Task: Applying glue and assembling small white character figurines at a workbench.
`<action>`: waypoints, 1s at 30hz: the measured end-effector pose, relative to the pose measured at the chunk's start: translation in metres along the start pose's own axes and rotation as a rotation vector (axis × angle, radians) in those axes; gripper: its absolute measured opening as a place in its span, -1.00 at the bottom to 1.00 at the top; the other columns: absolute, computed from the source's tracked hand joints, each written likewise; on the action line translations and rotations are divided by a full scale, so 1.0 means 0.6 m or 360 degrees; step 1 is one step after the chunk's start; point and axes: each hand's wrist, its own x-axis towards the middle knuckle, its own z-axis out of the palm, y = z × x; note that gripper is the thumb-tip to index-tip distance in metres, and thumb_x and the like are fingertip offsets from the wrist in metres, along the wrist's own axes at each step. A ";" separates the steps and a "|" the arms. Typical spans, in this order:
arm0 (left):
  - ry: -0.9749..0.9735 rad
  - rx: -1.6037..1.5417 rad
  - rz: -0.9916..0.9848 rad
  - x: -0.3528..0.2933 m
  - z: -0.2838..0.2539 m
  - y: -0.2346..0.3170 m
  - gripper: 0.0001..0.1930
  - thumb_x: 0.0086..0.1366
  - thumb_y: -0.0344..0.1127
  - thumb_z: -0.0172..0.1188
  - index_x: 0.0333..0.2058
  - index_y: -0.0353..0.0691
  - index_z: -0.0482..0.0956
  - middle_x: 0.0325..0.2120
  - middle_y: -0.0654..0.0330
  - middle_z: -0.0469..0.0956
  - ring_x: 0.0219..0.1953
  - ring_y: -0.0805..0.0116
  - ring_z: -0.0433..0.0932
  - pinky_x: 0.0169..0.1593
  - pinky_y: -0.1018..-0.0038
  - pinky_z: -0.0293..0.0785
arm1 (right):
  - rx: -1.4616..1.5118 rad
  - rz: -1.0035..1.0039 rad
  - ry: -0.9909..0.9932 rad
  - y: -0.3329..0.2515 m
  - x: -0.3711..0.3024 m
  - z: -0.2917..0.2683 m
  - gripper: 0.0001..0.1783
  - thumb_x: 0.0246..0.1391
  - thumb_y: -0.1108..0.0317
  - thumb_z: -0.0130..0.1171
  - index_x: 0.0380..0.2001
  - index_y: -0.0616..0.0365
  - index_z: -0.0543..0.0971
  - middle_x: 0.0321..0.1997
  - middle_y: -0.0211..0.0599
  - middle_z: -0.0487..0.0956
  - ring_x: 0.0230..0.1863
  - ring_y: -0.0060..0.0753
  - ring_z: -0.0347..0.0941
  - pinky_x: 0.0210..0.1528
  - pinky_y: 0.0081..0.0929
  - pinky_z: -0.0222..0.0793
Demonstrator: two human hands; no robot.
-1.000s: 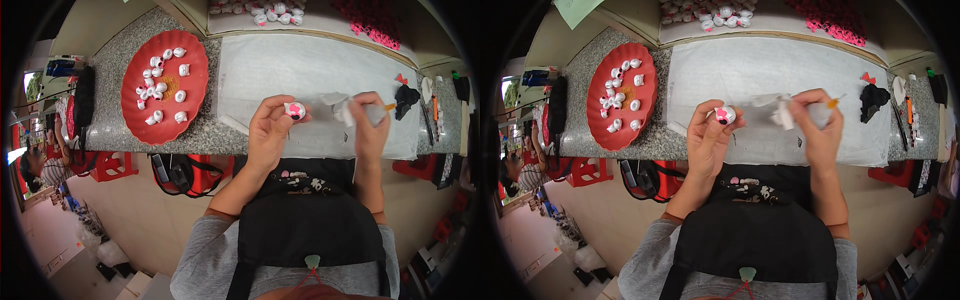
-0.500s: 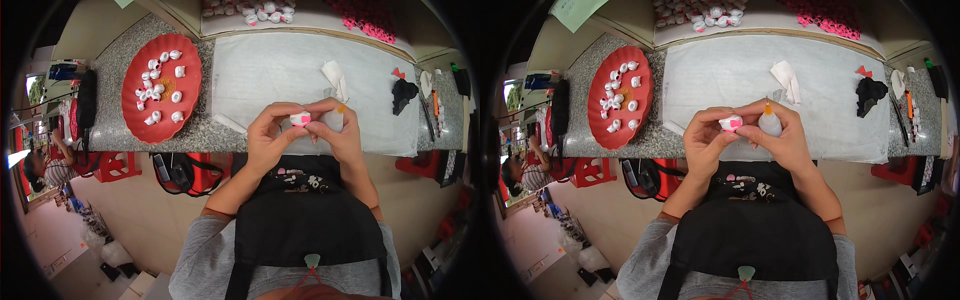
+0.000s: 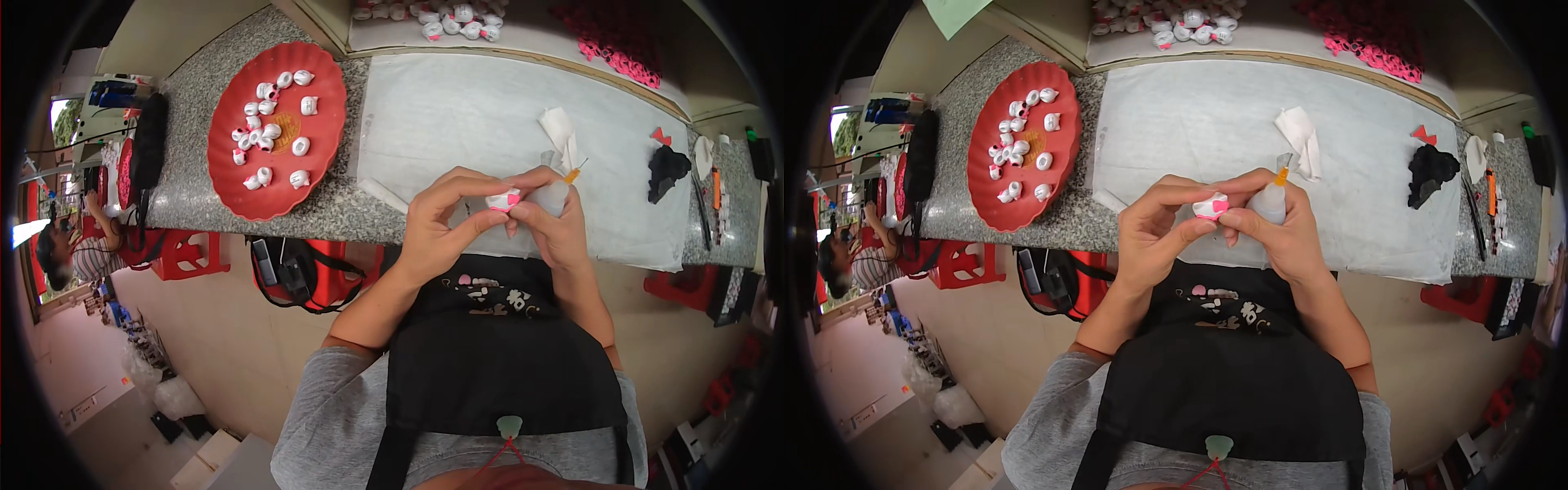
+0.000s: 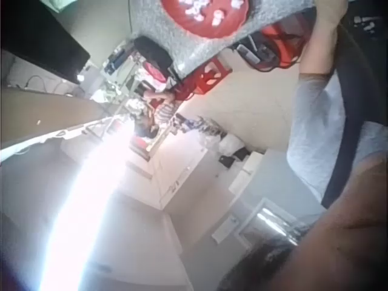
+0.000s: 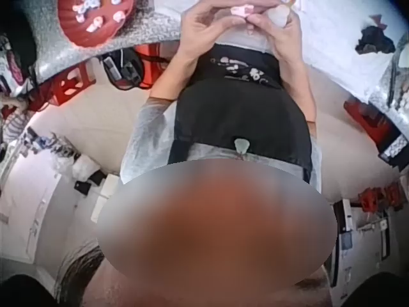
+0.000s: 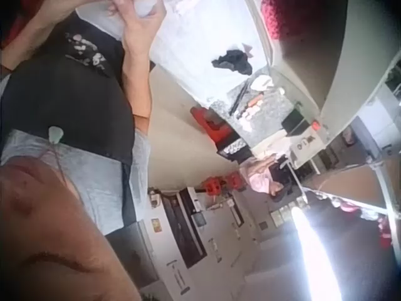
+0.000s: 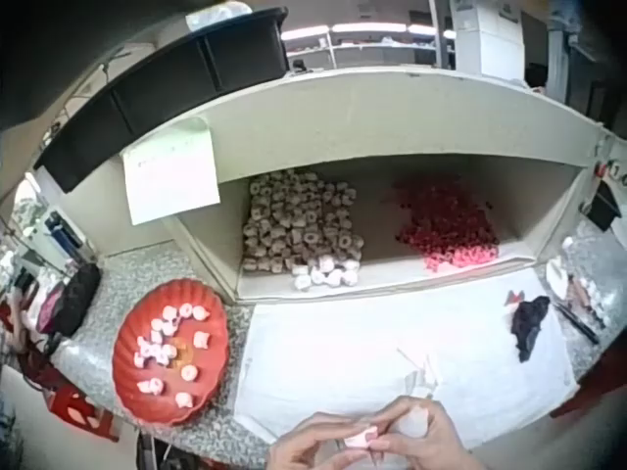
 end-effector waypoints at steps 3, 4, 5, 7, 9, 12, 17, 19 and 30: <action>0.0027 0.0098 0.0083 0.002 0.006 0.003 -0.76 -0.11 -0.57 0.12 -0.36 -0.31 0.44 -0.42 0.13 0.43 -0.36 0.41 0.40 -0.28 0.58 0.30 | -0.0024 -0.0026 -0.0012 -0.004 -0.003 -0.001 -0.77 -0.26 0.52 0.08 -0.42 0.30 0.37 -0.54 -0.25 0.39 -0.60 -0.51 0.33 -0.61 -0.64 0.27; 0.0026 0.0095 0.0082 0.001 0.006 0.003 -0.76 -0.11 -0.57 0.12 -0.36 -0.31 0.44 -0.42 0.13 0.43 -0.36 0.41 0.40 -0.28 0.58 0.30 | -0.0034 -0.0044 -0.0021 -0.004 -0.003 -0.002 -0.77 -0.26 0.52 0.08 -0.42 0.30 0.37 -0.54 -0.24 0.39 -0.59 -0.51 0.33 -0.61 -0.64 0.27; 0.0002 0.0141 0.0099 0.000 0.006 0.002 -0.76 -0.11 -0.57 0.12 -0.36 -0.34 0.43 -0.41 0.10 0.42 -0.34 0.39 0.40 -0.25 0.56 0.29 | -0.0035 -0.0043 -0.0019 -0.004 -0.004 -0.004 -0.77 -0.26 0.52 0.08 -0.42 0.30 0.37 -0.54 -0.24 0.39 -0.59 -0.51 0.33 -0.61 -0.64 0.27; -0.0019 0.0189 0.0115 0.000 0.006 0.002 -0.76 -0.11 -0.58 0.12 -0.37 -0.36 0.42 -0.39 0.08 0.41 -0.32 0.36 0.39 -0.22 0.53 0.28 | -0.0025 -0.0064 -0.0019 -0.003 -0.004 -0.005 -0.77 -0.26 0.52 0.08 -0.42 0.30 0.37 -0.52 -0.22 0.40 -0.59 -0.50 0.34 -0.61 -0.64 0.28; -0.0010 0.0194 0.0119 -0.001 0.005 0.004 -0.77 -0.11 -0.59 0.12 -0.37 -0.36 0.42 -0.40 0.07 0.41 -0.32 0.35 0.39 -0.23 0.53 0.29 | -0.0039 -0.0064 -0.0013 -0.003 -0.003 -0.003 -0.77 -0.27 0.52 0.09 -0.42 0.31 0.37 -0.52 -0.22 0.40 -0.59 -0.50 0.34 -0.61 -0.64 0.28; 0.0108 0.0181 0.0173 -0.001 0.008 -0.002 -0.78 -0.13 -0.53 0.14 -0.39 -0.30 0.46 -0.48 0.13 0.45 -0.41 0.39 0.43 -0.33 0.58 0.32 | -0.0080 -0.0044 -0.0011 -0.002 -0.004 -0.004 -0.76 -0.27 0.51 0.09 -0.42 0.31 0.37 -0.52 -0.21 0.41 -0.59 -0.50 0.34 -0.60 -0.64 0.29; 0.0128 0.0206 0.0101 0.000 0.007 -0.004 -0.79 -0.11 -0.49 0.14 -0.39 -0.29 0.47 -0.50 0.15 0.45 -0.43 0.41 0.42 -0.33 0.59 0.31 | -0.0163 -0.0056 0.0079 -0.002 -0.006 0.001 -0.77 -0.26 0.52 0.08 -0.42 0.32 0.37 -0.53 -0.22 0.41 -0.59 -0.53 0.33 -0.61 -0.67 0.27; 0.0096 0.0203 0.0019 -0.001 0.002 -0.004 -0.79 -0.07 -0.50 0.10 -0.36 -0.30 0.44 -0.45 0.15 0.43 -0.39 0.43 0.40 -0.30 0.60 0.29 | -0.0208 -0.0042 0.0158 -0.001 -0.003 0.010 -0.76 -0.26 0.52 0.07 -0.40 0.32 0.38 -0.54 -0.25 0.41 -0.61 -0.57 0.30 -0.63 -0.70 0.23; 0.0618 0.2104 0.0185 0.042 -0.198 0.080 -0.69 -0.01 -0.39 0.06 -0.21 -0.26 0.37 -0.32 0.10 0.40 -0.26 0.35 0.35 -0.20 0.51 0.26 | 0.0558 -0.0066 0.0033 -0.040 0.011 -0.053 -0.59 -0.19 0.33 -0.16 -0.18 0.19 0.16 -0.27 -0.15 0.21 -0.66 -0.58 0.12 -0.85 -0.79 -0.03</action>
